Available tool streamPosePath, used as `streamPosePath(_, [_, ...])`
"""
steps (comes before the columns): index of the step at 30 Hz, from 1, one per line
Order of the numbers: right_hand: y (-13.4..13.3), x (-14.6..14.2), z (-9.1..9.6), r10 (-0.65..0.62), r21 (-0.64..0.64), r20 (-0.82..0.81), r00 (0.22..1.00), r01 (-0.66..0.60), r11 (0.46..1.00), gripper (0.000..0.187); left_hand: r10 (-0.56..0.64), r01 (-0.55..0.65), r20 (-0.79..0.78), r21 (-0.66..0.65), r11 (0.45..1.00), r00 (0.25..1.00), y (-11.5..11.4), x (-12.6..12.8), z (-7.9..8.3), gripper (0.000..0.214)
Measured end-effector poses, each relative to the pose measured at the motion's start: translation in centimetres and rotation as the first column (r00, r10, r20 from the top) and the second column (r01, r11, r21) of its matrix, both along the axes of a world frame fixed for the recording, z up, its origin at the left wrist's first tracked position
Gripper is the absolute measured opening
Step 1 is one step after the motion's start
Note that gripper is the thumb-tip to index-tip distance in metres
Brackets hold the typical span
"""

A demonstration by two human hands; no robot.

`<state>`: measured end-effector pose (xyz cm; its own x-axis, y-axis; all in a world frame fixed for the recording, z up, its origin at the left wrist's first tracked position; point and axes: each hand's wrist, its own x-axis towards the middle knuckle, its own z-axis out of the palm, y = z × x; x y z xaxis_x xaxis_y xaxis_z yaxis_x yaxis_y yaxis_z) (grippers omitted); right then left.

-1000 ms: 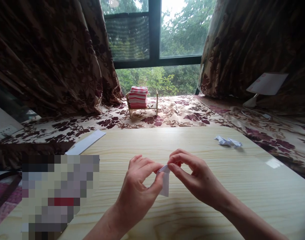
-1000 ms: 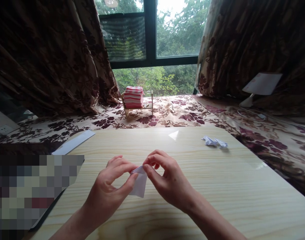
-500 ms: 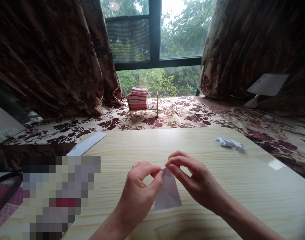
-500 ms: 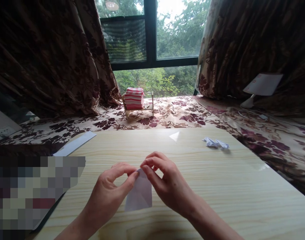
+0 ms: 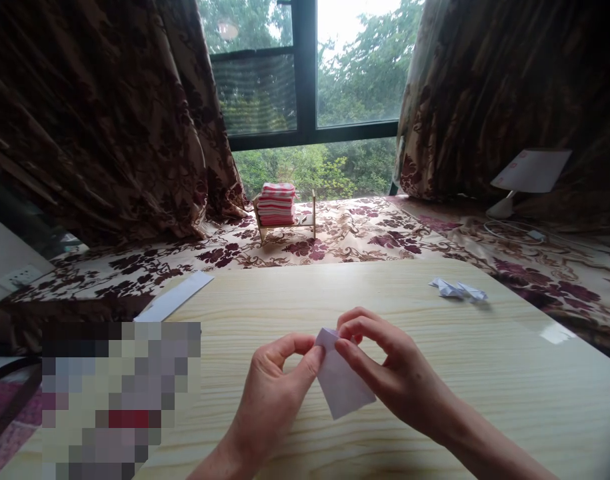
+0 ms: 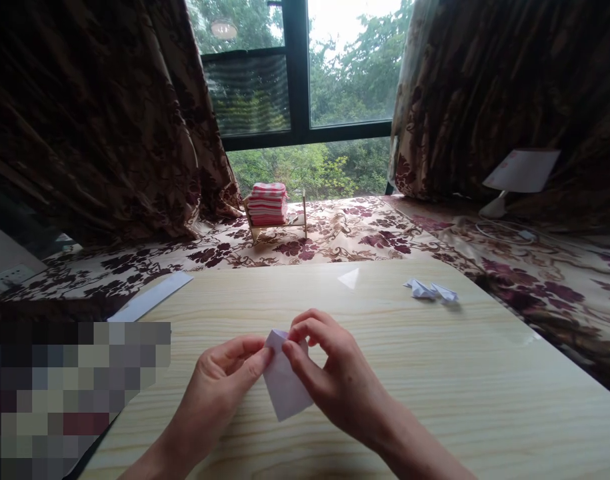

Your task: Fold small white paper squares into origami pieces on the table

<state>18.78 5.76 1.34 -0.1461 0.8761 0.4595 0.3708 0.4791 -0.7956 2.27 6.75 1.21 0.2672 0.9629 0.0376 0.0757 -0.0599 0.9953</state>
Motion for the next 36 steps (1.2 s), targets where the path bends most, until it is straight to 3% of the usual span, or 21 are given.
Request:
streamPosePath(8, [-0.30,-0.21,-0.18,0.052,0.040,0.050,0.997,-0.054,0.998,0.013,0.070,-0.064,-0.054,0.115,0.991,0.996,-0.07,-0.21,-0.04,0.020])
streamPosePath(12, [-0.36,-0.25,-0.49,0.059,0.044,0.062,0.996,-0.062,0.997,0.012,0.052,-0.035,-0.089,0.183,0.982,0.995,-0.15,-0.25,-0.08,0.016])
streamPosePath(26, [-0.48,-0.35,-0.64,0.006,-0.032,0.053,0.999,-0.004,0.999,0.011,0.024,-0.011,-0.062,0.195,0.981,0.998,-0.25,-0.14,0.20,0.011])
streamPosePath(30, [-0.39,-0.33,-0.65,-0.031,-0.020,0.021,0.999,0.032,0.999,0.002,0.031,-0.016,-0.059,0.235,0.972,0.998,-0.36,-0.04,0.31,0.009])
streamPosePath(36, [-0.08,-0.37,-0.51,0.019,0.032,0.034,0.999,-0.020,0.999,0.009,0.034,-0.014,-0.071,0.266,0.964,0.997,-0.29,-0.10,0.23,0.009])
